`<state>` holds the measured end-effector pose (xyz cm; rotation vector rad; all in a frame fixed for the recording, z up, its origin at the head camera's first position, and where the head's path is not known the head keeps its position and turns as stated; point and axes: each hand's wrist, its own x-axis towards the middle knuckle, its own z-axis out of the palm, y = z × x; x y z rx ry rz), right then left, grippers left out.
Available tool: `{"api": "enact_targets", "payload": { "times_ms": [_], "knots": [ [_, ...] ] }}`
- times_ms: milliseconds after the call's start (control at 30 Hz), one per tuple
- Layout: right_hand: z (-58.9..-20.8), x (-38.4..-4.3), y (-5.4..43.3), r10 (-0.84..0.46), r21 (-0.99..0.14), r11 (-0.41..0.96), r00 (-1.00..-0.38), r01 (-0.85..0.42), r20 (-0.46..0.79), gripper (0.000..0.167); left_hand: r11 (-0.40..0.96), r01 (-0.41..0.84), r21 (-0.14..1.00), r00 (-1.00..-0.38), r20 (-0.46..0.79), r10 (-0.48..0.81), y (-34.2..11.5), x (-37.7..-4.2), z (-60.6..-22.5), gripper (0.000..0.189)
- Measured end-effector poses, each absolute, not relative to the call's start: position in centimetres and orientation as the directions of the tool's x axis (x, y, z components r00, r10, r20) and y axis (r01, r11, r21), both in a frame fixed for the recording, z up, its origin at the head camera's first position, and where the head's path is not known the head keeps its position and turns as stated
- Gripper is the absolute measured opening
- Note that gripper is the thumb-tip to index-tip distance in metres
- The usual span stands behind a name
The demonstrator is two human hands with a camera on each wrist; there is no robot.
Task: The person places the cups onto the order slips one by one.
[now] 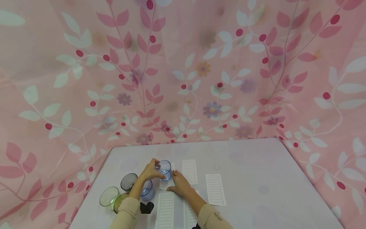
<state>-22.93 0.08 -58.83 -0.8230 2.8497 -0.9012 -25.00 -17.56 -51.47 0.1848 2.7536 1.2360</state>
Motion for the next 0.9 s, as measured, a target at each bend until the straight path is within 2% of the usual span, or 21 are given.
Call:
{"api": "enact_targets", "payload": {
  "times_ms": [500, 667, 900],
  "knots": [
    [-58.69, -22.75, 0.21, -0.486, -0.586, 0.665, -0.864, -0.464, 0.133, 0.072, 0.652, 0.087, 0.753, -0.984, -0.036, 0.173, -17.55, -24.91, -51.61, 0.074],
    [-58.49, -22.44, 0.46, -0.485, -0.607, 0.623, -0.852, -0.494, 0.195, 0.070, 0.662, 0.087, 0.745, -0.985, -0.034, 0.168, -17.58, -24.79, -51.49, 0.075],
    [-58.44, -22.59, 0.27, -0.473, -0.613, 0.653, -0.872, -0.444, 0.128, 0.071, 0.668, 0.083, 0.739, -0.986, -0.037, 0.163, -17.49, -24.69, -51.37, 0.075]
  ]
}}
